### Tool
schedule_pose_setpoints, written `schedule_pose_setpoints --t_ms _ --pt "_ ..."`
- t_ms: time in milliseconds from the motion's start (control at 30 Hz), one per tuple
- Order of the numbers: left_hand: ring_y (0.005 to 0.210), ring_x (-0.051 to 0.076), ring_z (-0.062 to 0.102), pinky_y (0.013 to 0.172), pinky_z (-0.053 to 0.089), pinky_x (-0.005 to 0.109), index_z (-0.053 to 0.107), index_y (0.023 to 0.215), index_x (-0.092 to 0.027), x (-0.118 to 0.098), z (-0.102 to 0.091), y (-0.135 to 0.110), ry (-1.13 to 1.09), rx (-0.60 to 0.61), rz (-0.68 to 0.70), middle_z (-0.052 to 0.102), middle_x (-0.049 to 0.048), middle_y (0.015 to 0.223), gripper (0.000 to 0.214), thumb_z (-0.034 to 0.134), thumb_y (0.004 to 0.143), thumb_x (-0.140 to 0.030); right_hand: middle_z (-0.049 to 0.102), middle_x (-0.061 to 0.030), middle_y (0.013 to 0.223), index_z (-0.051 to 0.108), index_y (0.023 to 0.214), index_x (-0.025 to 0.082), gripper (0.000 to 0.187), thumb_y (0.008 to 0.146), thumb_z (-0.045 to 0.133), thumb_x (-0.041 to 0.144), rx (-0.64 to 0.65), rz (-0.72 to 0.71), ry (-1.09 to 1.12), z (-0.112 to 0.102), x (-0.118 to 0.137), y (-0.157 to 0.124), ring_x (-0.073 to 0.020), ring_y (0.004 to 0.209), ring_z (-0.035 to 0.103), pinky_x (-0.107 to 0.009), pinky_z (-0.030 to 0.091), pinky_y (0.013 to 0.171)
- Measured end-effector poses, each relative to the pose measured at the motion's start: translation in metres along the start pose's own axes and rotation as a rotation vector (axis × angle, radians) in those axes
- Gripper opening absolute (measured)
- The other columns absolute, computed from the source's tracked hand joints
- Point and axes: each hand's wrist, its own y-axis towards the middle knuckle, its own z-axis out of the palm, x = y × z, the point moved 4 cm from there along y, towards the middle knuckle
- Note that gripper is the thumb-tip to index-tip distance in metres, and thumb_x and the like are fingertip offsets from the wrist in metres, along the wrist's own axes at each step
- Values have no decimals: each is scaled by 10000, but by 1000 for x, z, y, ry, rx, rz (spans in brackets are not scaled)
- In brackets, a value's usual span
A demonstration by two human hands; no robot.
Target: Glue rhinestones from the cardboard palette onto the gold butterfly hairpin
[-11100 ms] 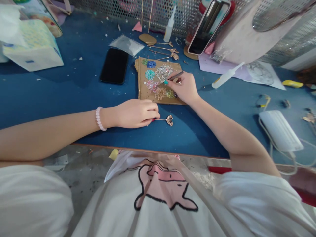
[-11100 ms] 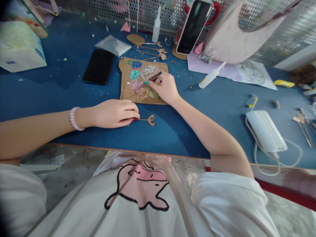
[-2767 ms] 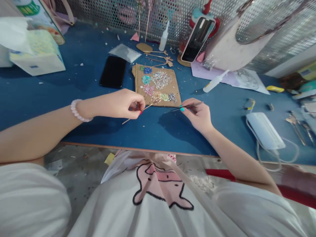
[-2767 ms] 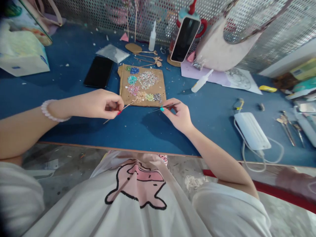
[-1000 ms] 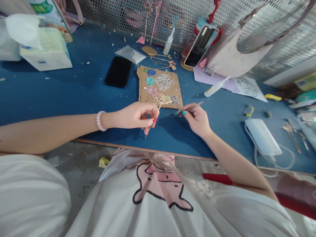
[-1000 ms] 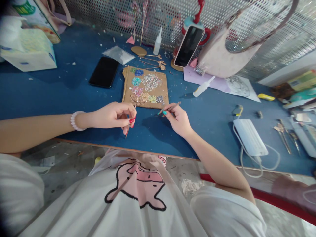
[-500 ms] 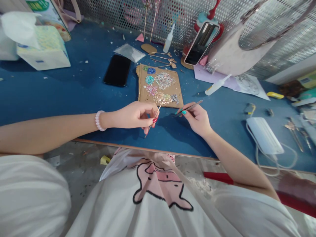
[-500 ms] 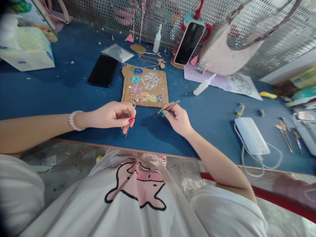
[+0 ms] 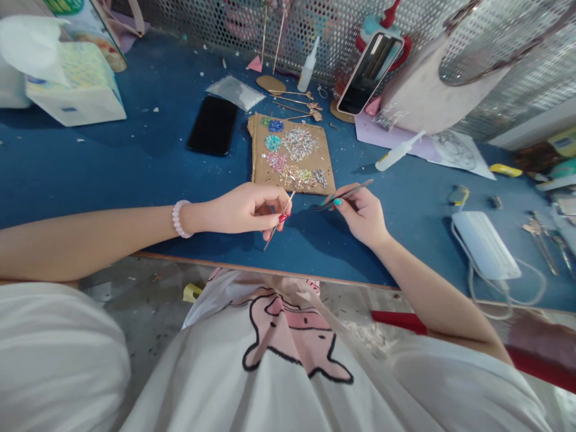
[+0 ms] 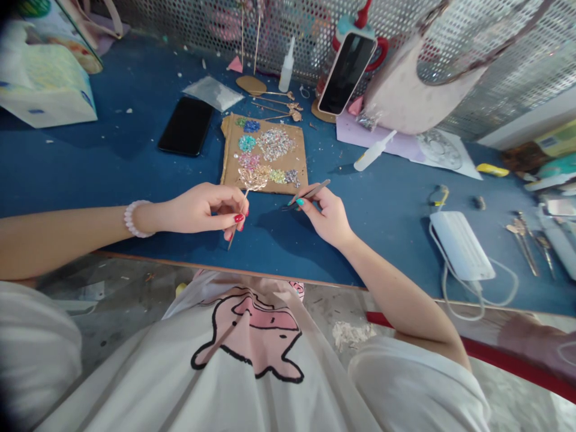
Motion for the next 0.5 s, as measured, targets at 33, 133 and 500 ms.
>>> schedule_pose_setpoints --t_ms 33,133,500 --pt "586 72 702 575 590 162 556 950 -181 -1 0 0 24 0 -2 692 -20 814 72 569 890 -143 744 -23 845 649 973 240 333 936 655 571 -7 2 3 0 -1 0 -153 725 716 -314 616 699" --pt "571 76 688 564 570 160 593 982 -176 -4 -2 -1 114 2 -29 706 -19 785 93 571 893 -186 743 -22 858 653 977 246 340 929 660 582 -18 7 6 -1 -2 0 -152 731 713 -319 615 703" --pt "839 147 741 731 491 238 746 1236 -181 -1 -10 -4 845 148 73 817 43 1035 392 440 1003 -257 715 -9 825 644 963 233 361 945 629 593 -2 16 -36 -1 1 1 -142 715 689 -312 588 698"
